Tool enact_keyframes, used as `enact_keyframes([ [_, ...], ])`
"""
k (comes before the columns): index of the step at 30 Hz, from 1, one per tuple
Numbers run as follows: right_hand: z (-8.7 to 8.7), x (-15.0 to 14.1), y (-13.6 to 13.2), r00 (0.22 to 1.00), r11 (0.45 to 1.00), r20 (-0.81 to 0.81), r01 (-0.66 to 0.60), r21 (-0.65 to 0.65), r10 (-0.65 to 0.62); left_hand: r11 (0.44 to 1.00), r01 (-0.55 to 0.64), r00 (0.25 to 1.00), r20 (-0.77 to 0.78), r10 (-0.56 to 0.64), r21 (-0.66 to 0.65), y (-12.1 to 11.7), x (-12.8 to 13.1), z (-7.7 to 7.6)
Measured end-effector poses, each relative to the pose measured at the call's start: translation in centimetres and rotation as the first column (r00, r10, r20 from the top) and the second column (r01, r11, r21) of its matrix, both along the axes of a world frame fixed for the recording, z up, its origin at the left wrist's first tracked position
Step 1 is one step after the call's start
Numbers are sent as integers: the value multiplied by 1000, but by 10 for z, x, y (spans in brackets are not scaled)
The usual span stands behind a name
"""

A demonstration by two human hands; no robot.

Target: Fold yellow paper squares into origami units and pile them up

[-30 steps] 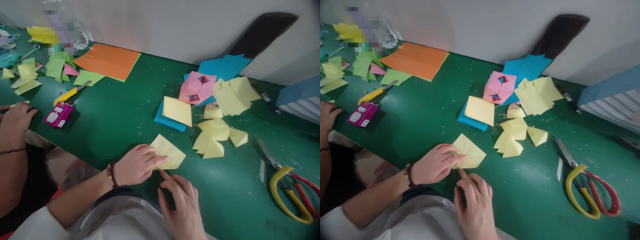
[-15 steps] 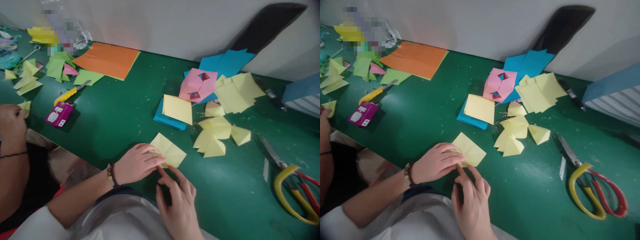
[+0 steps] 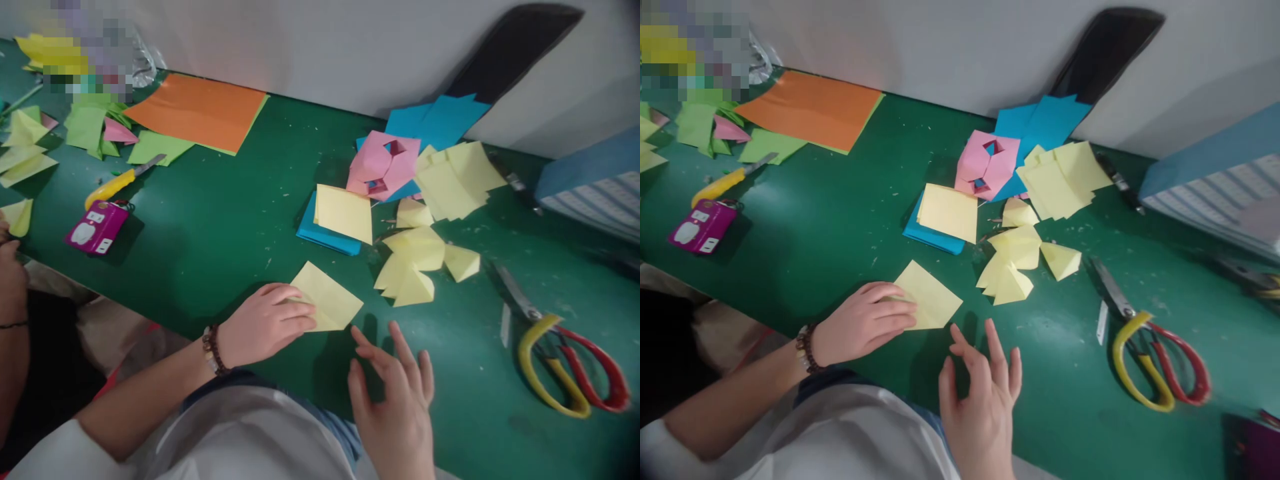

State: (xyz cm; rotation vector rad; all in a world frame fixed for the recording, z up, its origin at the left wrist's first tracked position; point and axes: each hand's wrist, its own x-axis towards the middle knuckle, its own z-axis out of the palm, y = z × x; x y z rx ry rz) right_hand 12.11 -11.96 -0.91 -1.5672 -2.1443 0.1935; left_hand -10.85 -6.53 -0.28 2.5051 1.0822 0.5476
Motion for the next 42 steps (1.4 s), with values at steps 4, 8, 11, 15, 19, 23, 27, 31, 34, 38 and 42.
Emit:
enact_keyframes([
  [4, 7, 1, 19, 999, 995, 33, -20, 97, 17, 1000, 8, 1000, 16, -8, 24, 0, 0, -1],
  [8, 10, -9, 41, 988, 984, 146, -74, 160, 50, 999, 15, 1000, 16, -15, 32, -1, -1, -4],
  [11, 8, -22, 43, 972, 988, 224, -98, 117, 70, 1000, 27, 1000, 8, -27, -8, -1, -2, -3],
  [15, 5, -42, 31, 972, 986, 191, -154, 60, 140, 998, 33, 999, -5, -33, -45, -1, -2, -2],
  [19, 8, -38, 34, 965, 966, -29, -260, 3, 260, 998, 40, 999, -28, -42, -57, -2, -2, -2],
  [23, 10, 3, 55, 955, 943, 34, -296, 154, 294, 996, 81, 995, -55, -83, -38, -2, -4, -3],
  [27, 7, 36, 75, 913, 910, 220, -381, 162, 343, 995, 95, 995, -35, -95, 10, -3, -6, -7],
  [31, 6, 38, 80, 845, 835, 215, -526, 163, 490, 993, 73, 996, -47, -69, 92, -5, -6, -7],
  [34, 8, 34, 75, 815, 798, 188, -577, 174, 548, 990, 9, 995, -100, 5, 140, -6, -5, -4],
  [38, 11, 30, 66, 784, 774, 171, -618, 135, 596, 988, -31, 989, -136, 52, 151, -8, -4, 0],
  [42, 12, 24, 65, 800, 791, 100, -600, 118, 591, 979, 106, 992, -87, -91, 177, -8, -3, 1],
])
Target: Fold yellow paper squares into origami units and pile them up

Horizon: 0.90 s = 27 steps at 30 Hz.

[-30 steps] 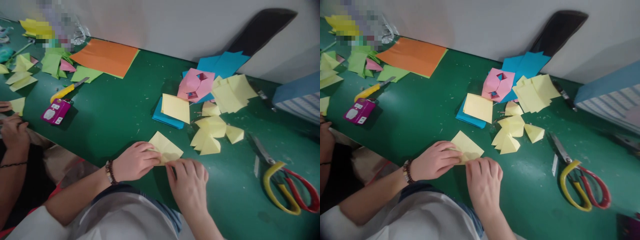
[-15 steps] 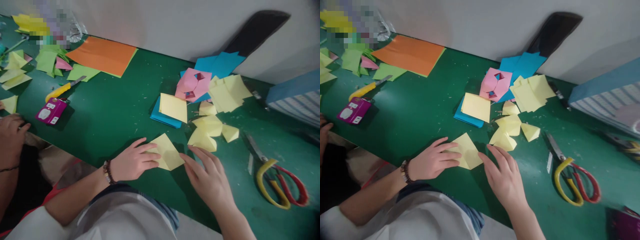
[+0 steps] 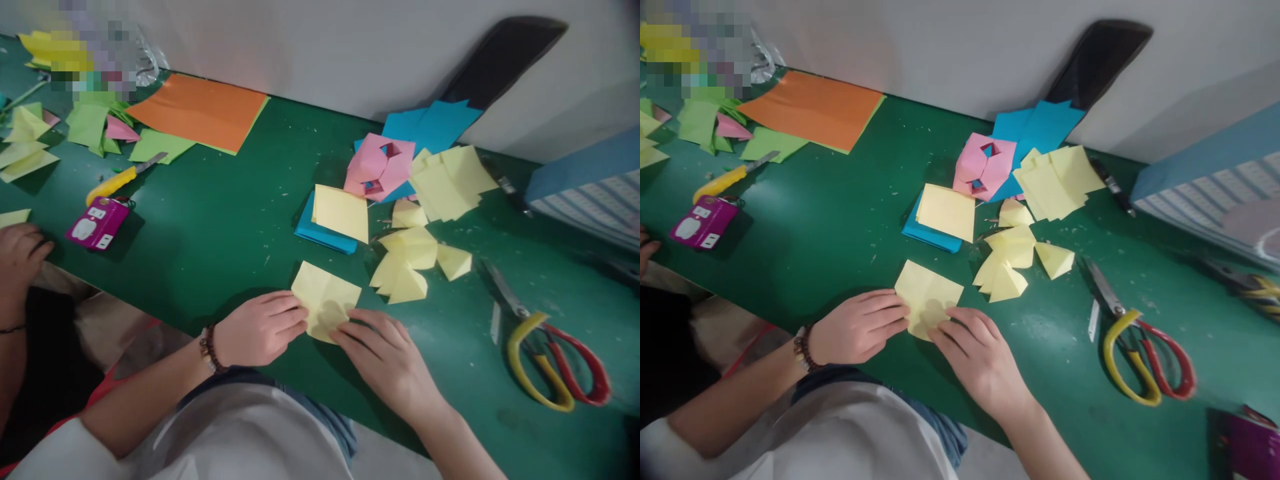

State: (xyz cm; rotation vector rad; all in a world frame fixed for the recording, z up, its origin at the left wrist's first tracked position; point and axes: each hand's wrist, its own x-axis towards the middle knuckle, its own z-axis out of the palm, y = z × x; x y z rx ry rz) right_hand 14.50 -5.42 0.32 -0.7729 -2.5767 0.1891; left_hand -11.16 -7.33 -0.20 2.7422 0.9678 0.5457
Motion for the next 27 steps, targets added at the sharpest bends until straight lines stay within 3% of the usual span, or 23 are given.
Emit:
enact_keyframes([
  [6, 4, -13, 17, 995, 991, -64, 68, -114, -76, 1000, -9, 999, 44, 9, 1, 1, 2, 0],
  [12, 0, -20, 28, 994, 971, -10, 103, -216, -107, 999, -21, 999, 46, 19, 42, 0, 4, -2],
  [27, -4, -24, 31, 994, 964, -28, 93, -248, -103, 991, 87, 992, -84, -96, -103, 3, 0, 1],
])
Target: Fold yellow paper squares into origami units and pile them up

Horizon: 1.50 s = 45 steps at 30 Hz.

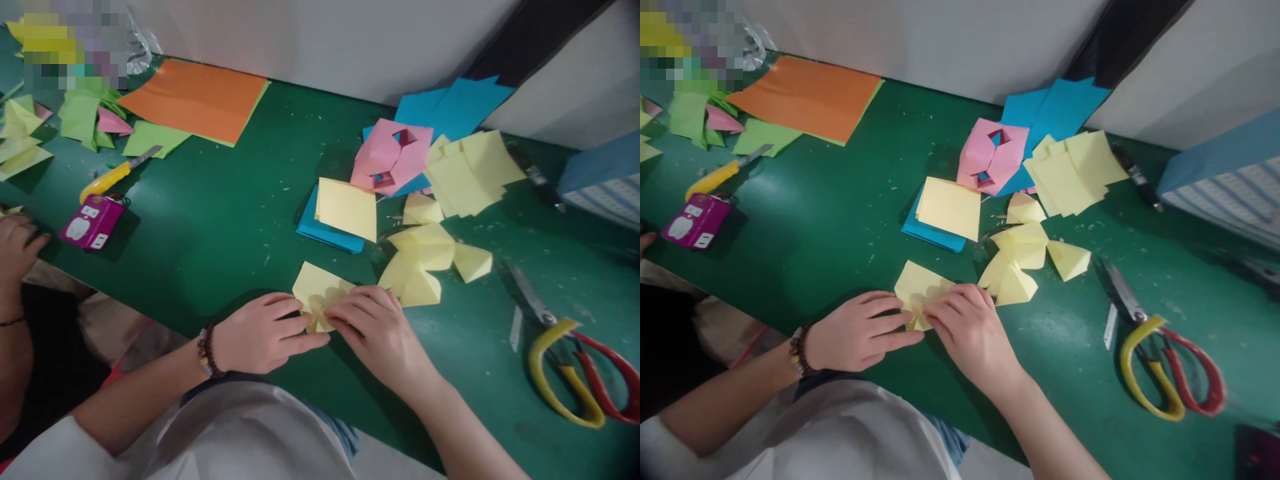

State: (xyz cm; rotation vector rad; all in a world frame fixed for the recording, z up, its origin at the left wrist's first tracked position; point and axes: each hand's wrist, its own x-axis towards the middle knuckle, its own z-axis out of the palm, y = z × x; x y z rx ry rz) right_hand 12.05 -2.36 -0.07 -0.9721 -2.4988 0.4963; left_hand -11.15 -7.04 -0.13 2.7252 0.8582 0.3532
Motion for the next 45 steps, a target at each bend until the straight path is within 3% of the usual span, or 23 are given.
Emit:
enact_keyframes([
  [13, -1, -1, 1, 1000, 1000, -3, 14, -9, -14, 996, -24, 999, -36, 21, -87, 1, 0, 3],
  [45, -2, -2, -3, 998, 997, 4, 69, -27, -69, 994, -31, 999, -17, 30, -100, 1, 0, 3],
])
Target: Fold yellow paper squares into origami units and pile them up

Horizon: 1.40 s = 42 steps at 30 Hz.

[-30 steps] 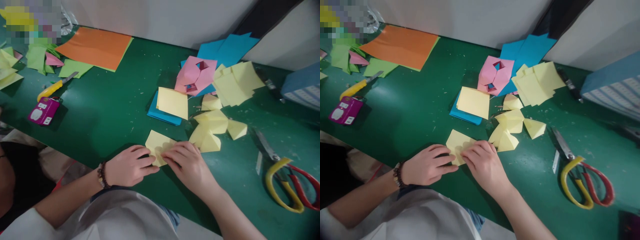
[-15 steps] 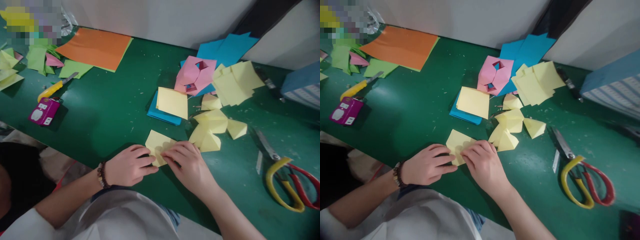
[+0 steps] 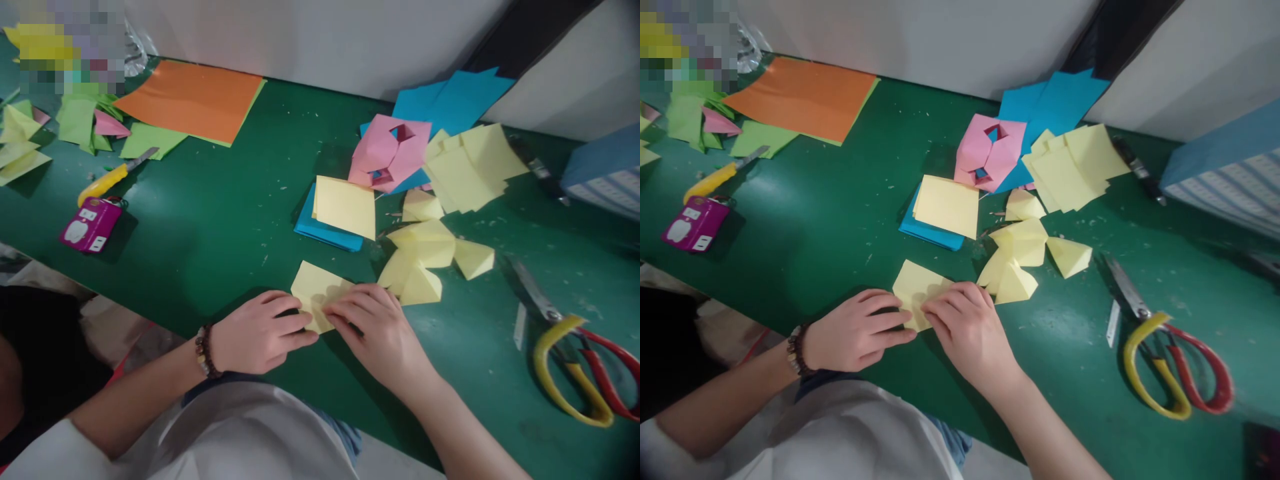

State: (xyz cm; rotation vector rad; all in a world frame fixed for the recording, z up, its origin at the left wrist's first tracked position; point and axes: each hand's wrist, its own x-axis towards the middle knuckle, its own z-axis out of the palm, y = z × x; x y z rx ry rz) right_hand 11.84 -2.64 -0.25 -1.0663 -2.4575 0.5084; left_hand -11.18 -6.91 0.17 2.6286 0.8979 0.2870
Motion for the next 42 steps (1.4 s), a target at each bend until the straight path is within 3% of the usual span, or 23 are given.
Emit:
enact_keyframes([
  [17, -4, -1, 0, 1000, 1000, 14, 19, -4, -19, 999, -1, 1000, 14, 1, -32, 1, 0, -1],
  [20, 3, 2, 1, 1000, 1000, -20, 15, 16, -15, 999, -18, 1000, 25, 19, -39, 1, 0, -1],
  [23, 21, 7, -10, 995, 999, -87, 47, 12, -46, 999, -22, 999, 26, 24, -42, 0, 0, -2],
  [26, 37, 10, -36, 987, 978, -92, 110, -176, -128, 999, -18, 999, 26, 19, -40, 0, 0, -2],
  [28, 38, 7, -57, 983, 918, -96, 108, -380, -156, 999, -21, 999, 27, 22, -41, -1, -1, -2],
  [30, 33, 3, -74, 978, 865, -92, 118, -487, -185, 999, -21, 999, 26, 22, -46, -1, -1, -2],
  [37, 17, -6, -91, 963, 825, -111, 146, -546, -245, 999, -9, 1000, 20, 10, -37, 0, 0, -2],
  [42, 17, -2, -89, 932, 783, -39, 278, -556, -359, 999, -14, 999, 32, 15, -38, -1, -1, -2],
])
